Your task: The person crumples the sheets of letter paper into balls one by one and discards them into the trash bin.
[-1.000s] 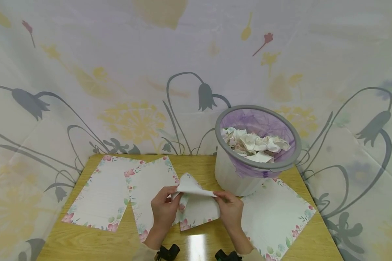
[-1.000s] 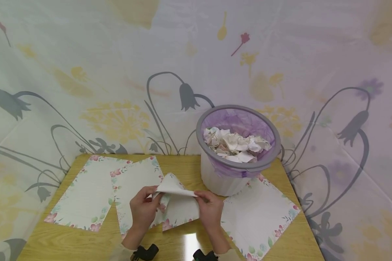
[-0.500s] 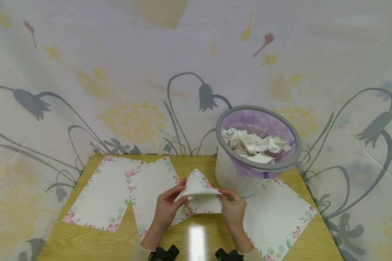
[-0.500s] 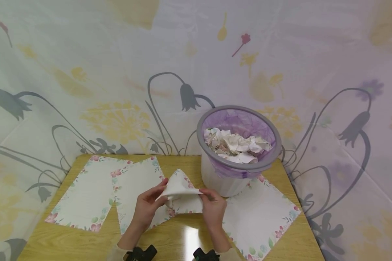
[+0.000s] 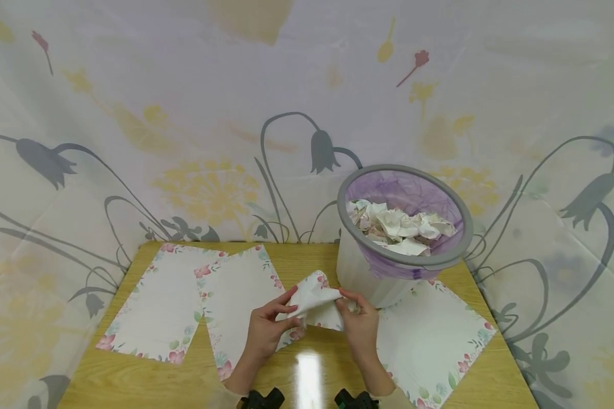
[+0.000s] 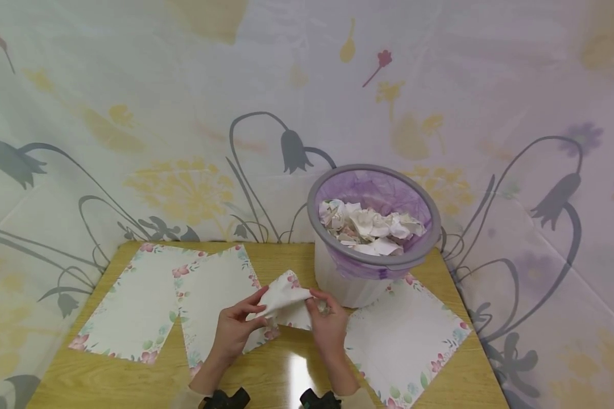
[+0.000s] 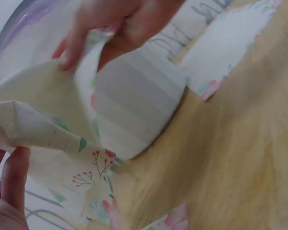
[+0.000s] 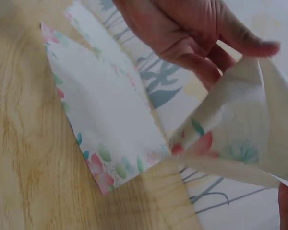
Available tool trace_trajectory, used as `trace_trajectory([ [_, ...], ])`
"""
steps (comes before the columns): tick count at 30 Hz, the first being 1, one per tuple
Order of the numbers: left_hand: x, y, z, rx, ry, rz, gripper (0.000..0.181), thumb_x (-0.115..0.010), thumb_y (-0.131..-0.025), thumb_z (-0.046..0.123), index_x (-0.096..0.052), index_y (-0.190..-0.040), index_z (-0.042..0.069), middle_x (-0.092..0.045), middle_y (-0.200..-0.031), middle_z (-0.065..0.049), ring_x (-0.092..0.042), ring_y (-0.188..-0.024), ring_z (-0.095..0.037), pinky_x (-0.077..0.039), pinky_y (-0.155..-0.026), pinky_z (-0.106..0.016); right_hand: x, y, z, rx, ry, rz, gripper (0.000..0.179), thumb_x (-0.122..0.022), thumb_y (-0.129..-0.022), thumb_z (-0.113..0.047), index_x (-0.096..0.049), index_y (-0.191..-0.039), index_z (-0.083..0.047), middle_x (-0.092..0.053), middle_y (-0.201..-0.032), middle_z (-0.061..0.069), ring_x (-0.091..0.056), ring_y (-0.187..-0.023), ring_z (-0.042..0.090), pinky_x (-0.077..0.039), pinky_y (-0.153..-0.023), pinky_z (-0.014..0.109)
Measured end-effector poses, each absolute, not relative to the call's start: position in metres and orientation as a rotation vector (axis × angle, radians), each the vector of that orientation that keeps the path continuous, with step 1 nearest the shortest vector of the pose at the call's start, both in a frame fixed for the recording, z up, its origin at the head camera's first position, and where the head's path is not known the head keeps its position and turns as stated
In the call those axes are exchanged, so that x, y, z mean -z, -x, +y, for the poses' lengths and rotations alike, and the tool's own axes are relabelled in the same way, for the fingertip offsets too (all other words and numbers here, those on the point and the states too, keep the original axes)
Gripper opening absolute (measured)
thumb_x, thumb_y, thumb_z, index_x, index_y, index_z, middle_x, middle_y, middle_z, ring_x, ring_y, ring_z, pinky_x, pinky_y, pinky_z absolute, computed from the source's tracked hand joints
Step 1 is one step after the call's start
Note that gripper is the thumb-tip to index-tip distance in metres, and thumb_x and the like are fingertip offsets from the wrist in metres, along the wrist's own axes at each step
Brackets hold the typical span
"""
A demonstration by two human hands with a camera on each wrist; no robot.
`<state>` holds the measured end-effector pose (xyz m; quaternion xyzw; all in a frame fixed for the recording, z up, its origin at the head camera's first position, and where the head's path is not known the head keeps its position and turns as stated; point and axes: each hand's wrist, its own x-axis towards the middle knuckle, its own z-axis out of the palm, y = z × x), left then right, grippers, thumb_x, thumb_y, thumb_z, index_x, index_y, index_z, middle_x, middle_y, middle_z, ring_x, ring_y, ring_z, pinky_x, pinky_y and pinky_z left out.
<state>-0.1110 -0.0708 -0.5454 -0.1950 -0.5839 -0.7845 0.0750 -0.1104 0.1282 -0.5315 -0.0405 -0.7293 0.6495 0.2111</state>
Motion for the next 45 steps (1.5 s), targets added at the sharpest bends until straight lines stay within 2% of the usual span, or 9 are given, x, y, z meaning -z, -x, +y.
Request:
trace_trajectory([
  [4,0.547,0.106,-0.064,2.350,0.563,-1.775,0.020,-0.077,-0.079,-0.005,-0.069,-0.095,-0.013,-0.060,-0.126,-0.029,-0.062,-0.117,-0.023,-0.054,-0.090,-0.034,0.529,0.109,0.127,-1.872,0.079,-2.085,0.032,-0.075,-0.087,-0.002,-0.068,-0.118,0.002,-0.065,-0.124,0.017,-0.058,-0.110,0.016,-0.034,-0.108,0.046],
  [6,0.547,0.104,-0.062,2.365,0.539,-1.760,0.021,-0.078,-0.078,-0.004,-0.069,-0.094,-0.014,-0.061,-0.124,-0.029,-0.064,-0.114,-0.024,-0.056,-0.087,-0.034,0.529,0.109,0.126,-1.922,0.069,-2.100,0.038,-0.076,-0.087,-0.003,-0.065,-0.123,0.000,-0.062,-0.129,0.018,-0.049,-0.126,0.025,-0.029,-0.111,0.051],
  [14,0.545,0.103,-0.060,2.429,0.424,-1.780,0.019,-0.080,-0.077,-0.005,-0.068,-0.087,-0.016,-0.073,-0.107,-0.012,-0.068,-0.104,-0.017,-0.058,-0.078,-0.028,0.527,0.105,0.123,-2.109,-0.098,-2.154,0.079,-0.088,-0.076,-0.010,-0.047,-0.142,-0.001,-0.053,-0.141,0.014,-0.051,-0.120,0.028,-0.050,-0.089,0.027],
  [18,0.542,0.103,-0.056,2.401,0.395,-1.785,0.007,-0.078,-0.078,-0.010,-0.072,-0.080,-0.008,-0.074,-0.087,-0.007,-0.070,-0.077,-0.010,-0.055,-0.059,-0.020,0.530,0.103,0.121,-2.116,-0.263,-2.247,0.098,-0.092,-0.067,-0.031,-0.042,-0.148,-0.008,-0.051,-0.141,0.016,-0.055,-0.113,0.029,-0.051,-0.088,0.029],
  [21,0.540,0.104,-0.053,2.366,0.360,-1.796,0.007,-0.076,-0.078,-0.012,-0.070,-0.078,-0.010,-0.072,-0.078,-0.001,-0.066,-0.063,-0.007,-0.051,-0.051,-0.018,0.532,0.101,0.119,-2.108,-0.367,-2.320,0.108,-0.093,-0.064,-0.039,-0.037,-0.152,-0.014,-0.047,-0.143,0.018,-0.054,-0.111,0.031,-0.051,-0.086,0.030],
  [24,0.540,0.106,-0.053,2.331,0.335,-1.795,0.009,-0.076,-0.078,-0.012,-0.067,-0.079,-0.014,-0.071,-0.077,0.003,-0.066,-0.063,-0.007,-0.052,-0.052,-0.019,0.534,0.100,0.118,-2.176,-0.426,-2.308,0.108,-0.093,-0.068,-0.026,-0.031,-0.156,-0.013,-0.038,-0.151,0.018,-0.049,-0.123,0.035,-0.049,-0.092,0.029],
  [29,0.541,0.106,-0.055,2.349,0.335,-1.742,0.011,-0.078,-0.079,-0.010,-0.067,-0.079,-0.014,-0.072,-0.078,-0.004,-0.070,-0.070,-0.011,-0.057,-0.060,-0.023,0.536,0.099,0.114,-2.249,-0.405,-2.270,0.096,-0.085,-0.077,-0.001,-0.029,-0.155,-0.006,-0.025,-0.160,0.019,-0.034,-0.140,0.037,-0.048,-0.098,0.028],
  [36,0.538,0.107,-0.054,2.278,0.237,-1.810,0.014,-0.080,-0.075,-0.011,-0.069,-0.083,-0.005,-0.072,-0.085,-0.006,-0.071,-0.083,-0.013,-0.059,-0.070,-0.027,0.536,0.096,0.103,-2.247,-0.320,-2.132,0.071,-0.077,-0.081,0.009,-0.042,-0.143,0.010,-0.042,-0.146,0.030,-0.046,-0.130,0.044,-0.055,-0.088,0.034],
  [45,0.531,0.106,-0.052,2.413,0.314,-1.750,0.043,-0.078,-0.079,-0.008,-0.054,-0.114,-0.015,-0.068,-0.110,-0.010,-0.066,-0.108,-0.018,-0.056,-0.085,-0.032,0.541,0.094,0.097,-1.903,-0.438,-2.139,0.060,-0.076,-0.079,0.011,-0.052,-0.134,0.010,-0.052,-0.137,0.029,-0.053,-0.121,0.043,-0.053,-0.088,0.034],
])
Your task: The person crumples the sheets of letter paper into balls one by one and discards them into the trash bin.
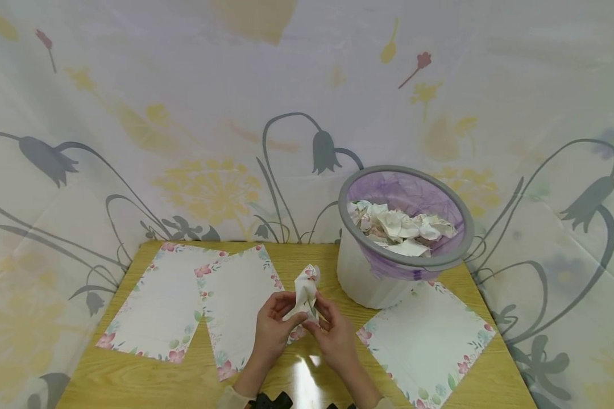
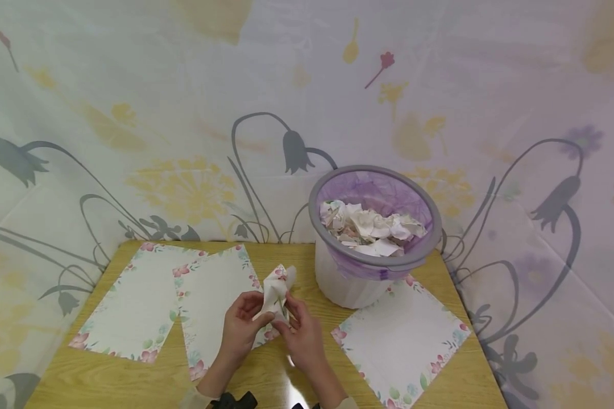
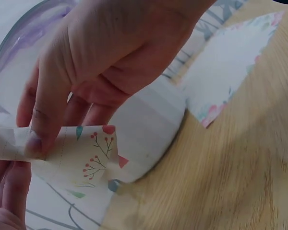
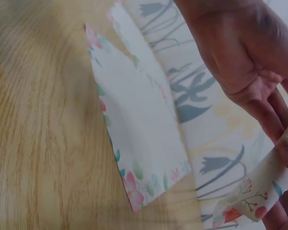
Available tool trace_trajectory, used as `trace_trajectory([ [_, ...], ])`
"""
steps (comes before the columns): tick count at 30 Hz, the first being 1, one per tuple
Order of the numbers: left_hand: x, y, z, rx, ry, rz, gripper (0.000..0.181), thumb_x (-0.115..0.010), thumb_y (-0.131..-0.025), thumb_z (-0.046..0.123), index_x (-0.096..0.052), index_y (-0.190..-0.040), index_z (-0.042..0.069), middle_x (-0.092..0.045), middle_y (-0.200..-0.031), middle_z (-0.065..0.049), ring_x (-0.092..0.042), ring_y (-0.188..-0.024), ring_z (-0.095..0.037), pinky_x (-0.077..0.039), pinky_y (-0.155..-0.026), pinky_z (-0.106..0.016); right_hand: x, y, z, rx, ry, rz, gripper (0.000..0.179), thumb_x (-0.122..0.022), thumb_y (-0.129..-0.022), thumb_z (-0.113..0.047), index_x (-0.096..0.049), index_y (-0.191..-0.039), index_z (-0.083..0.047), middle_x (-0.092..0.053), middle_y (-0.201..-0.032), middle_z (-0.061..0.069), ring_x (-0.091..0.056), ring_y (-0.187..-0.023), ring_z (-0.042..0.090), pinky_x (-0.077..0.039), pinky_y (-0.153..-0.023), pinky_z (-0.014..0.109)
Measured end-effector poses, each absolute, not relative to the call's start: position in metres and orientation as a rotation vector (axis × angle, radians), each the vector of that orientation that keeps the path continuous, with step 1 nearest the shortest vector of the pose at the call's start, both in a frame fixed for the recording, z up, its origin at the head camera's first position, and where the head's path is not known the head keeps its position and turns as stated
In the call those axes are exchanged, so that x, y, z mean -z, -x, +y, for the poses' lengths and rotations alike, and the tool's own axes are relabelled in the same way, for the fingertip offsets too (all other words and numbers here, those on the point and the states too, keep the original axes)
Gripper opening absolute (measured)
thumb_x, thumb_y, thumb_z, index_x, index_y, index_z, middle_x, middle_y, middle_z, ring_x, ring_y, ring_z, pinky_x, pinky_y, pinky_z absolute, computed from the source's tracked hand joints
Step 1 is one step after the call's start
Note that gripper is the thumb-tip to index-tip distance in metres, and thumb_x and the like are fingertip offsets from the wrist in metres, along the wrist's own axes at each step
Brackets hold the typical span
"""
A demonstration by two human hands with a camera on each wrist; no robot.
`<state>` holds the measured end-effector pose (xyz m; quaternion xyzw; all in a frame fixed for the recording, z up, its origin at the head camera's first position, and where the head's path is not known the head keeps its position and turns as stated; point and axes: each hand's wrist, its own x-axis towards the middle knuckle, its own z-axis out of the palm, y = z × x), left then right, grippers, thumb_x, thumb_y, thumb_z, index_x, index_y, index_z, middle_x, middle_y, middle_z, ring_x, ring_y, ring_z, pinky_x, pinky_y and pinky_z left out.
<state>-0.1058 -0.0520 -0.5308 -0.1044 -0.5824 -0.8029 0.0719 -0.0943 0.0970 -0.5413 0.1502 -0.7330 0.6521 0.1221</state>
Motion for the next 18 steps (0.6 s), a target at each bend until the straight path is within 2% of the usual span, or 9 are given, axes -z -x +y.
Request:
trace_trajectory([
  [4,0.529,0.106,-0.051,2.439,0.376,-1.731,0.053,-0.075,-0.082,-0.008,-0.048,-0.128,-0.013,-0.065,-0.119,-0.017,-0.064,-0.113,-0.019,-0.055,-0.088,-0.032,0.541,0.093,0.097,-1.818,-0.435,-2.158,0.064,-0.081,-0.074,0.010,-0.053,-0.131,0.009,-0.053,-0.137,0.027,-0.054,-0.121,0.043,-0.053,-0.089,0.037],
  [8,0.527,0.106,-0.050,2.474,0.398,-1.739,0.063,-0.072,-0.087,-0.005,-0.042,-0.142,-0.008,-0.063,-0.124,-0.023,-0.062,-0.116,-0.018,-0.056,-0.085,-0.031,0.537,0.094,0.094,-1.759,-0.413,-2.123,0.057,-0.079,-0.074,0.014,-0.055,-0.125,0.012,-0.056,-0.132,0.029,-0.057,-0.117,0.044,-0.052,-0.089,0.038],
  [13,0.529,0.106,-0.048,2.482,0.442,-1.740,0.061,-0.067,-0.091,-0.004,-0.042,-0.146,-0.008,-0.057,-0.130,-0.026,-0.059,-0.120,-0.016,-0.056,-0.084,-0.028,0.523,0.092,0.090,-1.632,-0.495,-2.042,0.052,-0.076,-0.069,0.023,-0.056,-0.117,0.020,-0.060,-0.118,0.036,-0.060,-0.105,0.048,-0.052,-0.084,0.044],
  [16,0.533,0.107,-0.047,2.454,0.484,-1.763,0.060,-0.066,-0.091,-0.007,-0.043,-0.145,-0.007,-0.050,-0.137,-0.028,-0.058,-0.121,-0.016,-0.056,-0.084,-0.027,0.521,0.091,0.091,-1.527,-0.480,-2.058,0.050,-0.077,-0.067,0.023,-0.060,-0.114,0.019,-0.064,-0.112,0.033,-0.064,-0.100,0.045,-0.055,-0.079,0.043],
  [18,0.535,0.107,-0.046,2.409,0.490,-1.799,0.060,-0.068,-0.089,-0.009,-0.045,-0.145,-0.006,-0.048,-0.139,-0.028,-0.059,-0.120,-0.019,-0.056,-0.082,-0.027,0.527,0.091,0.092,-1.474,-0.449,-2.088,0.048,-0.078,-0.068,0.021,-0.063,-0.113,0.014,-0.067,-0.111,0.028,-0.067,-0.099,0.040,-0.057,-0.077,0.038],
])
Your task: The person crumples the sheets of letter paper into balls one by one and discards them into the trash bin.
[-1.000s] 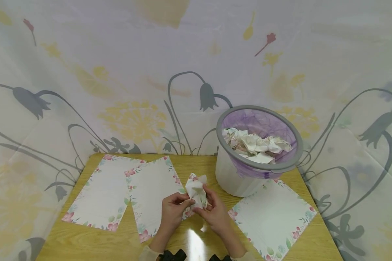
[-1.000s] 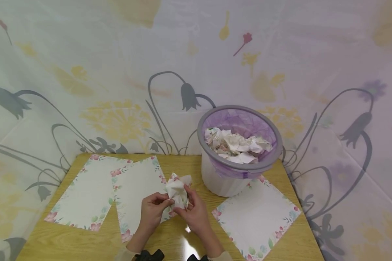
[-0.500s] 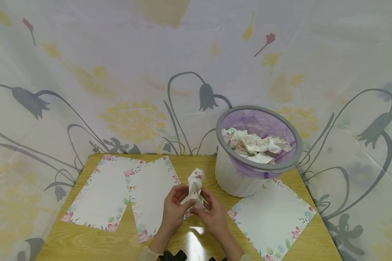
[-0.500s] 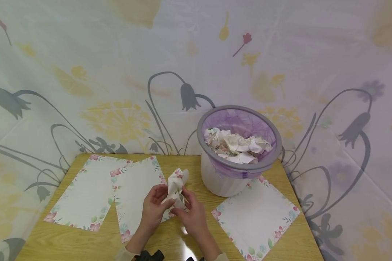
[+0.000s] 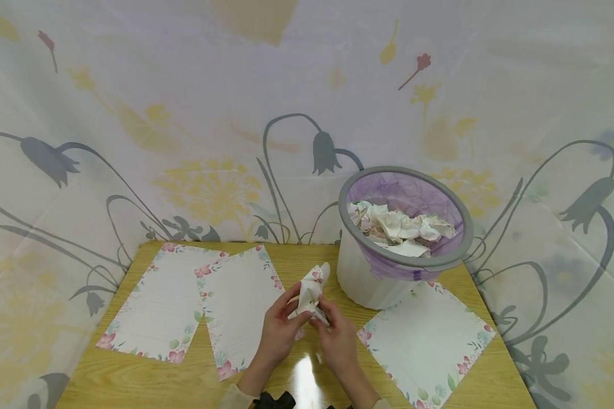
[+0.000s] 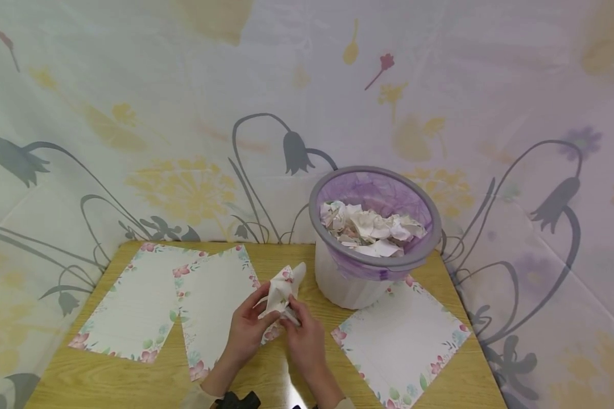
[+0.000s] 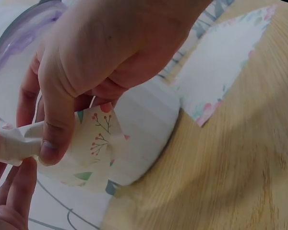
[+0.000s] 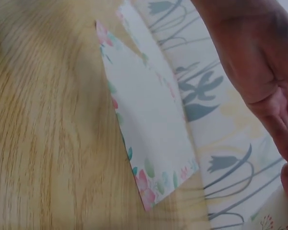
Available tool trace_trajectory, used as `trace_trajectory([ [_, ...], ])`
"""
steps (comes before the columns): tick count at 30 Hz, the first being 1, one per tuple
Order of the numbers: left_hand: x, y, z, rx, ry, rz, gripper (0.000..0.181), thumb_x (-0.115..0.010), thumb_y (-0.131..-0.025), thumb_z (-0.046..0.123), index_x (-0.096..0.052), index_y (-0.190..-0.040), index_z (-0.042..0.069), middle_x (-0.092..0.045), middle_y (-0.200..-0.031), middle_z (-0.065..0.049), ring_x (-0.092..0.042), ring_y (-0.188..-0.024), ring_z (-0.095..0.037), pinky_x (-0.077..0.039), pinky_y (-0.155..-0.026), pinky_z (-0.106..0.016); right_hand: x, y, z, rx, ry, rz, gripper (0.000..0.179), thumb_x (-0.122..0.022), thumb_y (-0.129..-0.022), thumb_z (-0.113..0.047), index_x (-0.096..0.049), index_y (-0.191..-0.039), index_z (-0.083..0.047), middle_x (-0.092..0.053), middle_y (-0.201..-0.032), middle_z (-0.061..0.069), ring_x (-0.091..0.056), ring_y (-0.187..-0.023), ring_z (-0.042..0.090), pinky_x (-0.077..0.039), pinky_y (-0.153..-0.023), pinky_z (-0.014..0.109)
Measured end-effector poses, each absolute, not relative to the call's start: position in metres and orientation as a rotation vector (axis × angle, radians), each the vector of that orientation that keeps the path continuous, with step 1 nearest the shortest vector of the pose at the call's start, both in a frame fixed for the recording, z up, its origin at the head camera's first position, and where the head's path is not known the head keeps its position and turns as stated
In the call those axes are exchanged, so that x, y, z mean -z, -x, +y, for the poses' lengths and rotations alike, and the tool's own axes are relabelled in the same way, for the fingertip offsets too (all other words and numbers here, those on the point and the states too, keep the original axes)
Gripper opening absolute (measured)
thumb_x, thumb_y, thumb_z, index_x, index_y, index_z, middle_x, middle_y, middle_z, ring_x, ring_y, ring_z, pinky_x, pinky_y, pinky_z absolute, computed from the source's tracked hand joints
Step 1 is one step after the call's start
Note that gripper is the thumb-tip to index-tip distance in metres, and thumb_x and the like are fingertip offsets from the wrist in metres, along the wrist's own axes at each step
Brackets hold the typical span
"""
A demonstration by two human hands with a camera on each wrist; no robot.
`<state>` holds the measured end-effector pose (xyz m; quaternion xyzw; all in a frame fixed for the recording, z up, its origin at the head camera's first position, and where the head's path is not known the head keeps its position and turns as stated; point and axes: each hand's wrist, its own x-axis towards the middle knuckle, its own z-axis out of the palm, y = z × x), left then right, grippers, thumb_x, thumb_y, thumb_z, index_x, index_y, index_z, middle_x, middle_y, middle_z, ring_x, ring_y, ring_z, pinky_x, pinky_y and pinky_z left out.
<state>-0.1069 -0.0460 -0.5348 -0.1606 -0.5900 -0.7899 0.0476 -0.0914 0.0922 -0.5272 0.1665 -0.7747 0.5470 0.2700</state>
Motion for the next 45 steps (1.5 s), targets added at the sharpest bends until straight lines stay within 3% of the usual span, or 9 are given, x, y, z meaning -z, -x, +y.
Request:
trace_trajectory([
  [5,0.531,0.106,-0.048,2.139,0.464,-1.980,0.064,-0.075,-0.083,-0.008,-0.051,-0.143,0.000,-0.050,-0.143,-0.020,-0.057,-0.122,-0.027,-0.053,-0.093,-0.044,0.547,0.095,0.098,-1.389,-0.440,-2.117,0.040,-0.079,-0.072,0.014,-0.071,-0.108,0.001,-0.073,-0.105,0.014,-0.072,-0.089,0.027,-0.057,-0.073,0.023],
  [9,0.515,0.103,-0.053,1.954,0.482,-2.092,0.069,-0.077,-0.082,-0.007,-0.047,-0.145,0.000,-0.048,-0.147,-0.019,-0.046,-0.133,-0.034,-0.042,-0.100,-0.062,0.553,0.096,0.100,-1.404,-0.483,-2.113,0.039,-0.079,-0.072,0.015,-0.074,-0.107,-0.002,-0.075,-0.099,0.012,-0.073,-0.078,0.022,-0.056,-0.064,0.019],
  [12,0.503,0.101,-0.058,1.904,0.525,-2.145,0.070,-0.078,-0.082,-0.006,-0.046,-0.145,-0.004,-0.047,-0.148,-0.020,-0.040,-0.137,-0.035,-0.039,-0.100,-0.065,0.553,0.095,0.100,-1.471,-0.475,-2.117,0.039,-0.078,-0.071,0.018,-0.075,-0.105,0.000,-0.075,-0.096,0.013,-0.073,-0.076,0.023,-0.055,-0.059,0.017],
  [18,0.512,0.105,-0.065,1.956,0.594,-2.076,0.062,-0.079,-0.077,-0.011,-0.056,-0.135,-0.007,-0.056,-0.138,-0.023,-0.053,-0.127,-0.034,-0.048,-0.095,-0.058,0.529,0.088,0.097,-1.674,-0.381,-2.185,0.034,-0.075,-0.072,0.020,-0.069,-0.104,0.009,-0.072,-0.094,0.023,-0.072,-0.085,0.034,-0.058,-0.067,0.023],
  [21,0.530,0.110,-0.064,2.041,0.627,-1.998,0.057,-0.077,-0.078,-0.013,-0.059,-0.131,-0.006,-0.058,-0.135,-0.024,-0.058,-0.122,-0.031,-0.056,-0.086,-0.048,0.515,0.083,0.099,-1.825,-0.273,-2.222,0.034,-0.075,-0.075,0.017,-0.067,-0.107,0.011,-0.071,-0.096,0.027,-0.072,-0.088,0.028,-0.058,-0.070,0.025],
  [26,0.539,0.110,-0.061,2.163,0.547,-1.954,0.045,-0.076,-0.082,-0.010,-0.064,-0.124,-0.005,-0.065,-0.123,-0.025,-0.066,-0.109,-0.024,-0.060,-0.071,-0.038,0.511,0.082,0.103,-1.859,-0.162,-2.246,0.033,-0.079,-0.074,0.011,-0.069,-0.105,0.007,-0.073,-0.094,0.021,-0.073,-0.085,0.020,-0.058,-0.067,0.022],
  [33,0.537,0.108,-0.060,2.203,0.429,-1.965,0.033,-0.079,-0.081,-0.003,-0.070,-0.113,-0.004,-0.070,-0.113,-0.021,-0.070,-0.100,-0.019,-0.060,-0.069,-0.035,0.500,0.081,0.105,-1.787,-0.109,-2.346,0.035,-0.083,-0.074,0.003,-0.072,-0.108,0.002,-0.075,-0.093,0.017,-0.072,-0.079,0.019,-0.053,-0.059,0.018],
  [40,0.536,0.107,-0.060,2.211,0.388,-1.980,0.029,-0.082,-0.076,-0.006,-0.073,-0.104,-0.006,-0.072,-0.104,-0.021,-0.071,-0.094,-0.019,-0.060,-0.067,-0.031,0.517,0.086,0.109,-1.895,-0.113,-2.321,0.041,-0.081,-0.074,0.008,-0.070,-0.113,0.009,-0.073,-0.093,0.021,-0.072,-0.087,0.033,-0.058,-0.067,0.025],
  [45,0.535,0.105,-0.058,2.211,0.364,-1.984,0.018,-0.080,-0.079,-0.004,-0.073,-0.096,-0.008,-0.072,-0.093,-0.020,-0.073,-0.084,-0.020,-0.059,-0.064,-0.027,0.540,0.091,0.112,-1.853,-0.126,-2.272,0.041,-0.084,-0.073,0.002,-0.074,-0.113,0.002,-0.075,-0.094,0.013,-0.073,-0.087,0.027,-0.058,-0.066,0.024],
])
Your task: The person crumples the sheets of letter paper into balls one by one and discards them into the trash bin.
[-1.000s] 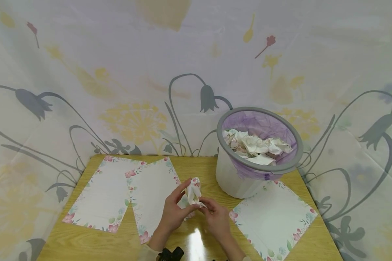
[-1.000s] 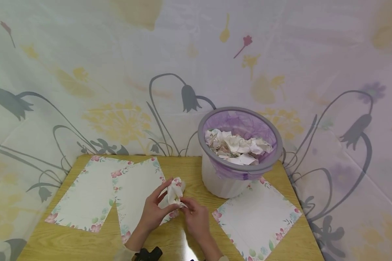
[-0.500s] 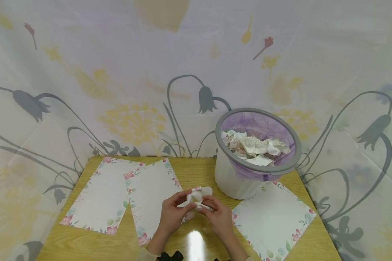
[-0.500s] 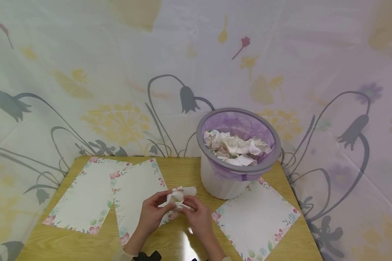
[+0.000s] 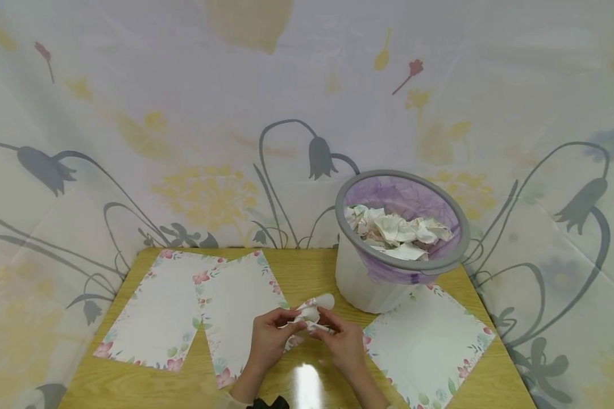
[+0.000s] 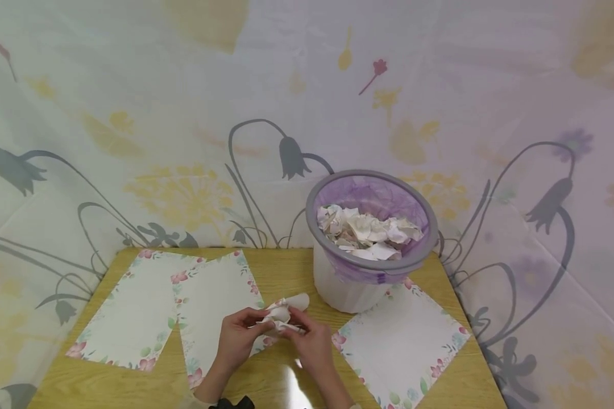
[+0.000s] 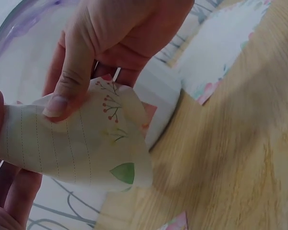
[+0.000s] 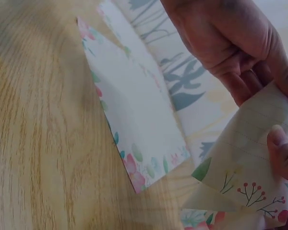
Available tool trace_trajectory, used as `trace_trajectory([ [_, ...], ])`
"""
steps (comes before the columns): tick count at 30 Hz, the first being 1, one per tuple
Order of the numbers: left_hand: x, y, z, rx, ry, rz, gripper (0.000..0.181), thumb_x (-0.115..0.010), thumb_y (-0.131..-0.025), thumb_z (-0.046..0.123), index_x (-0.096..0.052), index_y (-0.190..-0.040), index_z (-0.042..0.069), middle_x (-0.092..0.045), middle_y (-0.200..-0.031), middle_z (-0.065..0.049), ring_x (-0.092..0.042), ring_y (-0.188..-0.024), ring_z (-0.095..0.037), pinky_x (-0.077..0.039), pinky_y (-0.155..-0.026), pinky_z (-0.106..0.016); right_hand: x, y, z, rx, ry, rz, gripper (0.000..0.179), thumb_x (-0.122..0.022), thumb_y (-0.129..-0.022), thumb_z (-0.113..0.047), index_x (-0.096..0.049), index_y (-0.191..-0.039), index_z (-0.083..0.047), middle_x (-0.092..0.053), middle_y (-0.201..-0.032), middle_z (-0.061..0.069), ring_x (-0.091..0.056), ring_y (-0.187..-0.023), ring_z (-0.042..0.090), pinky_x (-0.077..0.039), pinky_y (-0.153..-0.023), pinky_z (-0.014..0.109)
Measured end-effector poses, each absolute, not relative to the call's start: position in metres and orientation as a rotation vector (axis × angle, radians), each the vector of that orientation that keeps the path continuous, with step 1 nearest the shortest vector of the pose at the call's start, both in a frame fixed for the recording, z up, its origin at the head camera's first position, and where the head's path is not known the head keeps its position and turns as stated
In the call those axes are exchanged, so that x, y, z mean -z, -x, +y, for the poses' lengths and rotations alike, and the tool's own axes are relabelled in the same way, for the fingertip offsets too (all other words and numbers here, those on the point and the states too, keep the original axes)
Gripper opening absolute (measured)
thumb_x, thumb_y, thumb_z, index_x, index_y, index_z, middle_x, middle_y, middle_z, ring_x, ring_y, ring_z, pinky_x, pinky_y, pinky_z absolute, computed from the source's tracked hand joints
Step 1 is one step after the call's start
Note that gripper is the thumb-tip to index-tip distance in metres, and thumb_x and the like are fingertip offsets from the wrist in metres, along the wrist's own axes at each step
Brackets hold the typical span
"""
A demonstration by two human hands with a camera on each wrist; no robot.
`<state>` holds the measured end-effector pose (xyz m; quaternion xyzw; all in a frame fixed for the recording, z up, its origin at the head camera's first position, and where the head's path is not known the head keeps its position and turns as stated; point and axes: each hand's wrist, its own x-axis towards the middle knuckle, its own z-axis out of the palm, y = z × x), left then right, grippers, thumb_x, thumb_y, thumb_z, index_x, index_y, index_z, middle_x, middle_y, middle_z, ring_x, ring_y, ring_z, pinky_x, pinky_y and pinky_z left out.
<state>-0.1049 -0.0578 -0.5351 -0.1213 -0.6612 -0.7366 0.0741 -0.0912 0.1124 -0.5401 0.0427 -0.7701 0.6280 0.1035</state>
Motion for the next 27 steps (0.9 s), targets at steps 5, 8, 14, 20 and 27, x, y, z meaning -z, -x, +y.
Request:
trace_trajectory([
  [5,0.537,0.102,-0.055,2.281,0.267,-1.965,0.014,-0.079,-0.079,-0.005,-0.073,-0.091,-0.009,-0.073,-0.090,-0.019,-0.072,-0.075,-0.017,-0.056,-0.057,-0.024,0.550,0.094,0.118,-1.686,-0.229,-2.280,0.041,-0.088,-0.070,-0.008,-0.077,-0.110,-0.006,-0.074,-0.096,0.003,-0.070,-0.083,0.022,-0.056,-0.063,0.023],
  [8,0.538,0.101,-0.053,2.308,0.234,-1.947,0.014,-0.079,-0.079,-0.005,-0.073,-0.090,-0.010,-0.072,-0.089,-0.022,-0.072,-0.073,-0.016,-0.054,-0.056,-0.021,0.551,0.095,0.120,-1.625,-0.297,-2.276,0.042,-0.089,-0.070,-0.009,-0.077,-0.111,-0.006,-0.072,-0.108,0.005,-0.068,-0.092,0.026,-0.055,-0.062,0.023],
  [14,0.537,0.102,-0.051,2.291,0.209,-1.949,0.013,-0.080,-0.077,-0.006,-0.073,-0.088,-0.009,-0.072,-0.088,-0.021,-0.070,-0.071,-0.013,-0.048,-0.051,-0.019,0.550,0.097,0.123,-1.554,-0.360,-2.284,0.056,-0.089,-0.066,-0.007,-0.071,-0.119,-0.009,-0.058,-0.135,0.014,-0.057,-0.119,0.039,-0.053,-0.058,0.022],
  [20,0.537,0.102,-0.052,2.292,0.261,-1.944,0.015,-0.080,-0.077,-0.006,-0.072,-0.089,-0.011,-0.072,-0.088,-0.021,-0.069,-0.071,-0.012,-0.049,-0.052,-0.017,0.544,0.096,0.126,-1.470,-0.472,-2.384,0.077,-0.086,-0.070,-0.007,-0.055,-0.141,-0.006,-0.049,-0.148,0.012,-0.048,-0.132,0.036,-0.056,-0.086,0.030],
  [27,0.538,0.102,-0.054,2.286,0.322,-1.956,0.013,-0.078,-0.079,-0.007,-0.072,-0.089,-0.012,-0.072,-0.083,-0.019,-0.064,-0.064,-0.008,-0.046,-0.050,-0.017,0.539,0.096,0.133,-1.451,-0.609,-2.471,0.079,-0.084,-0.075,-0.014,-0.050,-0.146,-0.011,-0.049,-0.147,0.011,-0.048,-0.133,0.035,-0.043,-0.103,0.050],
])
